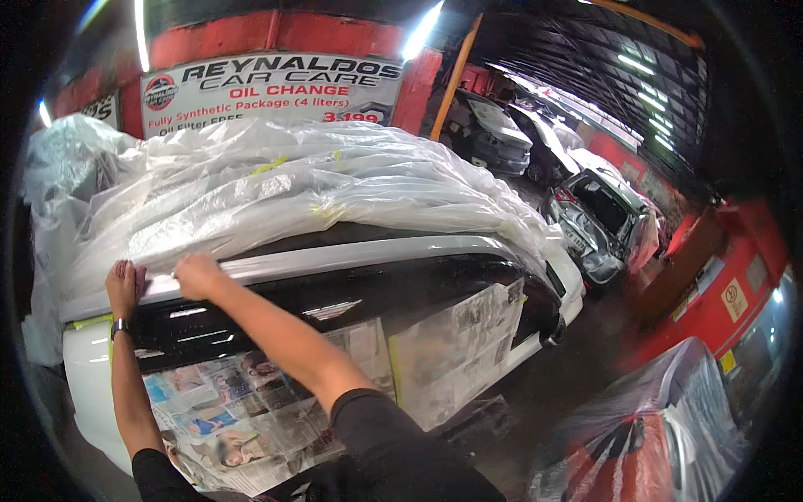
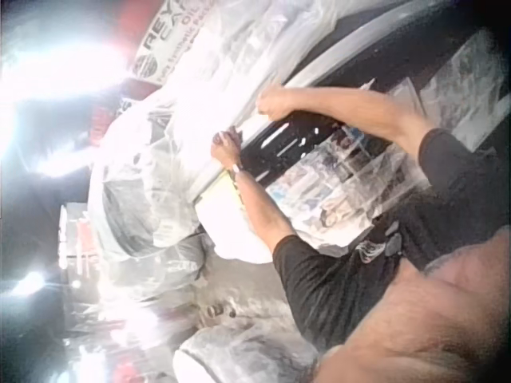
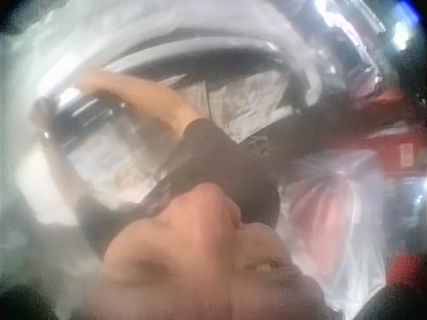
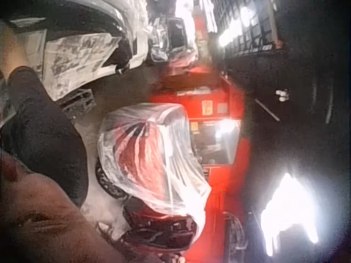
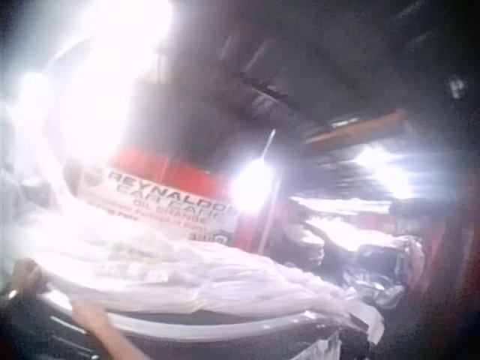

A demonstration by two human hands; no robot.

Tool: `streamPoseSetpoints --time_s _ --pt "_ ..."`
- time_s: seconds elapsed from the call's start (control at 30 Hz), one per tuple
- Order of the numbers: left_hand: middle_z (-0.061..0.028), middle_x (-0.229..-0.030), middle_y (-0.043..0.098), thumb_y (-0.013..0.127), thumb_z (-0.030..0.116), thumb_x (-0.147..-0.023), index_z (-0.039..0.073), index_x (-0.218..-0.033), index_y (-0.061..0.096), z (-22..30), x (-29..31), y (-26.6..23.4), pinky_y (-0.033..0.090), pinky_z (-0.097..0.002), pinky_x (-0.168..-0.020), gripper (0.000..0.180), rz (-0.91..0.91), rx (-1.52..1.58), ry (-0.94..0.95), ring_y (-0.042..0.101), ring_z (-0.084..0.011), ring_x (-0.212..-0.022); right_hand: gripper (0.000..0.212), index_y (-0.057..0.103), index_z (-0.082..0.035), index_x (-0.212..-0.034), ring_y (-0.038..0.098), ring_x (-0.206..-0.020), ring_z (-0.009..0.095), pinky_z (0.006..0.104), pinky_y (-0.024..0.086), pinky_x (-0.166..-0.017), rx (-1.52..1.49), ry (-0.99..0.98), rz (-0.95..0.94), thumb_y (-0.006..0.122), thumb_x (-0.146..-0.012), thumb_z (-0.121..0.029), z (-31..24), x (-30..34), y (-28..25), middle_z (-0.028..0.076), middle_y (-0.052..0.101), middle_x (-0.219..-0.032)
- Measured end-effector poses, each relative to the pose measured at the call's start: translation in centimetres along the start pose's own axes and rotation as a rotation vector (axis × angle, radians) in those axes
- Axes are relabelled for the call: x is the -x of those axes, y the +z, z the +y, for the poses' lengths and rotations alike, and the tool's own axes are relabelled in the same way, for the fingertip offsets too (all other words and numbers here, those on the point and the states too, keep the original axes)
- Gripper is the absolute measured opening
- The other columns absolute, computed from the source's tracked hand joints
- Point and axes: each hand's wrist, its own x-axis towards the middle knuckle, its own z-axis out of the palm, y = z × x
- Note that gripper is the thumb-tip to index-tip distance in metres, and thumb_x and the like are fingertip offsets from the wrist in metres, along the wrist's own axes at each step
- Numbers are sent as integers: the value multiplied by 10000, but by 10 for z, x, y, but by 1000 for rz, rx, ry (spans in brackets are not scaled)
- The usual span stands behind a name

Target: The person sands the black trim of a white car using a sanding block and a cloth, while the surrounding areas are masked off with newspaper and plastic.

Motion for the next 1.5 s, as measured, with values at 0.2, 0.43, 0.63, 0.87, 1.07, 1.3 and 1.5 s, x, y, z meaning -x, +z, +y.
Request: streamPoseSetpoints --time_s 0.2,0.43,0.63,0.87,1.07,1.3,1.5 --pt "-213 -738 604 601 240 -977 -42 -830 589 -55 8 -10 451 -427 -658 318 -5 37 -132 519 -305 -639 330 761 -57 -932 720 -976 383 598 516 -885 30 274 -276 602 -945 -346 80 90 -77 198 748 -974" --pt "-212 -742 590 603 235 -974 -43 -844 600 -21 8 -5 448 -415 -670 307 -26 -42 -94 497 -293 -651 415 726 -93 -1160 633 -1201 399 767 319 -1059 187 678 -393 495 -1020 -408 214 235 -179 175 693 -1258" --pt "-205 -747 605 611 226 -970 -52 -868 608 -35 4 -4 461 -402 -685 296 -6 18 -126 501 -294 -659 435 752 -45 -1054 636 -1173 440 747 357 -1037 3 556 -340 503 -1009 -399 187 179 -133 233 709 -1167" --pt "-215 -737 604 619 222 -964 -59 -874 605 -7 11 -12 462 -398 -688 296 38 -24 -47 499 -279 -657 454 747 -78 -1120 659 -1158 399 682 416 -1022 80 557 -410 499 -1020 -445 185 167 -136 195 724 -1173" --pt "-201 -740 616 620 223 -962 -63 -875 608 5 16 -10 462 -393 -682 299 30 -20 -122 499 -251 -653 438 751 -38 -1032 679 -1104 419 657 463 -970 301 677 -419 536 -1014 -419 209 213 -153 224 731 -1110" --pt "-176 -726 595 618 214 -961 -64 -861 599 -11 3 -3 465 -385 -688 296 33 -12 -44 504 -239 -661 210 740 -5 -874 708 -799 433 547 552 -756 -132 274 -198 574 -844 -131 32 22 -35 255 718 -860" --pt "-221 -829 679 603 199 -951 -69 -930 641 -25 10 -20 489 -415 -709 271 -19 -54 -20 586 -303 -702 208 699 -1 -945 663 -911 433 500 543 -848 -69 -29 46 571 -820 -107 25 63 -20 232 674 -971"
